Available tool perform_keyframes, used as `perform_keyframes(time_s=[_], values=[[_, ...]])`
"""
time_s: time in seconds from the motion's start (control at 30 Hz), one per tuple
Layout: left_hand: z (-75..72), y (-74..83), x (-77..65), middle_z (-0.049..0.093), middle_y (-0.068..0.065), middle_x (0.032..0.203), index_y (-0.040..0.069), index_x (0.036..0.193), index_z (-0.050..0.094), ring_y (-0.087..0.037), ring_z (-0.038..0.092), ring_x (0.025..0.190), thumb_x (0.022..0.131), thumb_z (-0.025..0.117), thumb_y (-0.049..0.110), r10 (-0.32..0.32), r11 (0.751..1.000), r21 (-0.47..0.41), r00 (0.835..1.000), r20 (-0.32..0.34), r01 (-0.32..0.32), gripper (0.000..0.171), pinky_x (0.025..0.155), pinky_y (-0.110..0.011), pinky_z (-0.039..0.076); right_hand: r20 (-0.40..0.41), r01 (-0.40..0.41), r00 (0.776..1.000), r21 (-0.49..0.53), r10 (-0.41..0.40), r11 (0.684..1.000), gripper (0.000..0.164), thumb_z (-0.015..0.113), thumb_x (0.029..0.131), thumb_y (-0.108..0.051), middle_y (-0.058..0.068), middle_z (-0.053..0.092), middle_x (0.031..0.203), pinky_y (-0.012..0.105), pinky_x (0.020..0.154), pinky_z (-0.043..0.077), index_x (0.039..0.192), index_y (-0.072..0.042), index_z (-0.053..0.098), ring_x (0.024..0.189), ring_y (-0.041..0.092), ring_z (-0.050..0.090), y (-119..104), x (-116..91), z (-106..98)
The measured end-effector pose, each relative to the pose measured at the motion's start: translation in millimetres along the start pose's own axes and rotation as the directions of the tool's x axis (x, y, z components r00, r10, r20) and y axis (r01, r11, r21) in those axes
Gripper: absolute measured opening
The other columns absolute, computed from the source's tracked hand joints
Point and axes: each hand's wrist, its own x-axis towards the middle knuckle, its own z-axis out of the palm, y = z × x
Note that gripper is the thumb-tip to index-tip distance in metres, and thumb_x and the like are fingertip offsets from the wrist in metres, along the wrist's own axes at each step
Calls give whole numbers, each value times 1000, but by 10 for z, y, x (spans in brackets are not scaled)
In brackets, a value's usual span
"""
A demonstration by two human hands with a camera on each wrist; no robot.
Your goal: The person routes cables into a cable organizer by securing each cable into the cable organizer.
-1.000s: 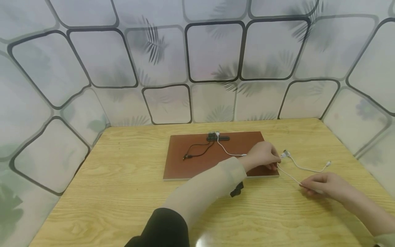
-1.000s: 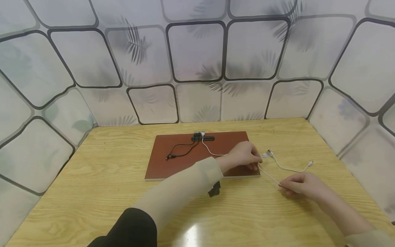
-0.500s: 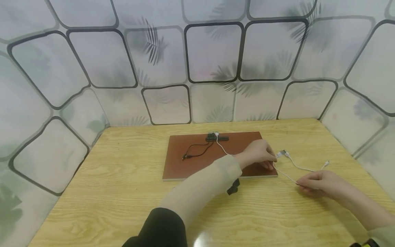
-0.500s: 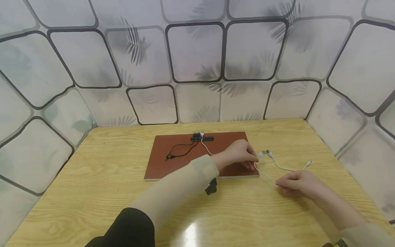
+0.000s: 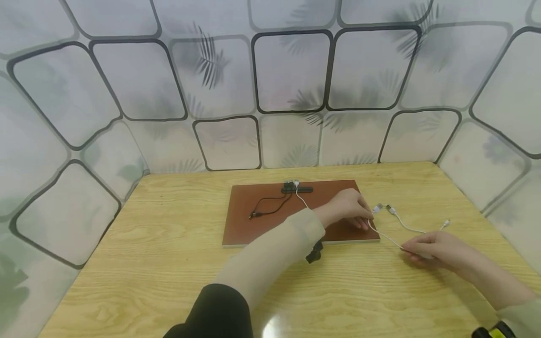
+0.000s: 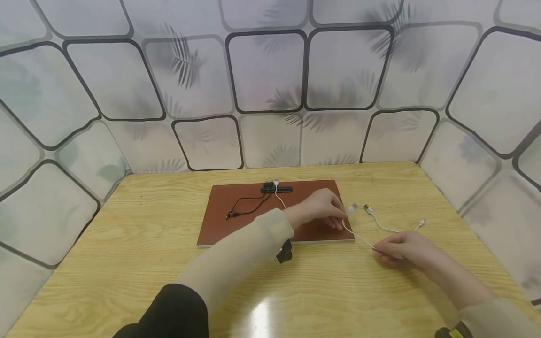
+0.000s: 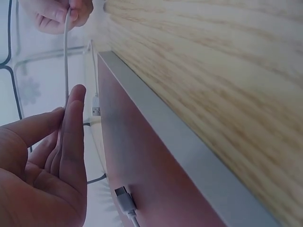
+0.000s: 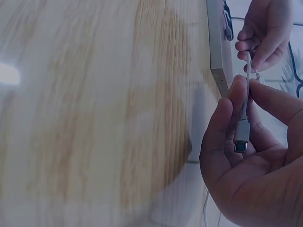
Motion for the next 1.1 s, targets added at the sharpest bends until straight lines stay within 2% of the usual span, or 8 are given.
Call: perform_keyframes(time_s=[0.1,0.2,0.3,0.53,0.67,0.9,1.1], values=[[-39,-6,-20,80,-26,90,-9,105,79,-33,80,77,102,70,3,5,1000,-5,1000,5,-5,15,59,-24,63,10,19,1000,-9,-19,1000,31,55,111,-13,-10,77,98,16,79,62,119,10,74,86,1,69,-13,25,14],[-75,-9,-35,79,-28,93,-10,107,78,-38,80,88,102,69,4,19,1000,-2,1000,12,-18,17,60,-24,64,18,37,999,-18,-36,999,31,54,111,-13,-10,77,98,16,80,62,118,10,74,86,1,70,-31,46,24],[-103,-19,-40,79,-28,94,-11,105,79,-36,81,85,102,69,4,22,1000,10,1000,15,-22,18,60,-24,64,20,41,999,-21,-40,999,31,54,111,-13,-9,76,98,16,80,62,118,11,73,86,1,70,-54,62,36],[-153,-43,-60,79,-27,96,-10,102,79,-35,81,83,101,70,3,-22,1000,9,999,23,22,16,60,-24,64,30,47,999,-37,-45,998,36,54,112,-13,-8,76,98,16,80,62,122,18,68,86,3,69,-92,85,89],[-196,-42,-81,79,-28,97,-11,104,79,-35,81,85,101,70,2,-33,999,-5,999,20,33,16,62,-25,65,20,37,999,-39,-36,999,34,54,112,-14,-8,76,96,17,78,62,119,15,71,84,2,69,-126,117,123],[-293,-69,-125,77,-31,101,-13,106,77,-32,81,78,102,68,0,-31,999,-17,999,31,31,17,64,-26,65,0,13,1000,-39,-13,999,34,56,111,-16,-7,76,93,18,76,62,118,14,72,82,2,69,-192,192,178],[-363,-107,-139,78,-31,102,-14,106,77,-35,81,85,102,67,0,-38,999,-35,999,36,40,18,67,-28,67,-7,4,1000,-14,-4,1000,31,58,110,-17,-8,76,90,17,74,61,115,10,74,79,1,68,-222,241,212]])
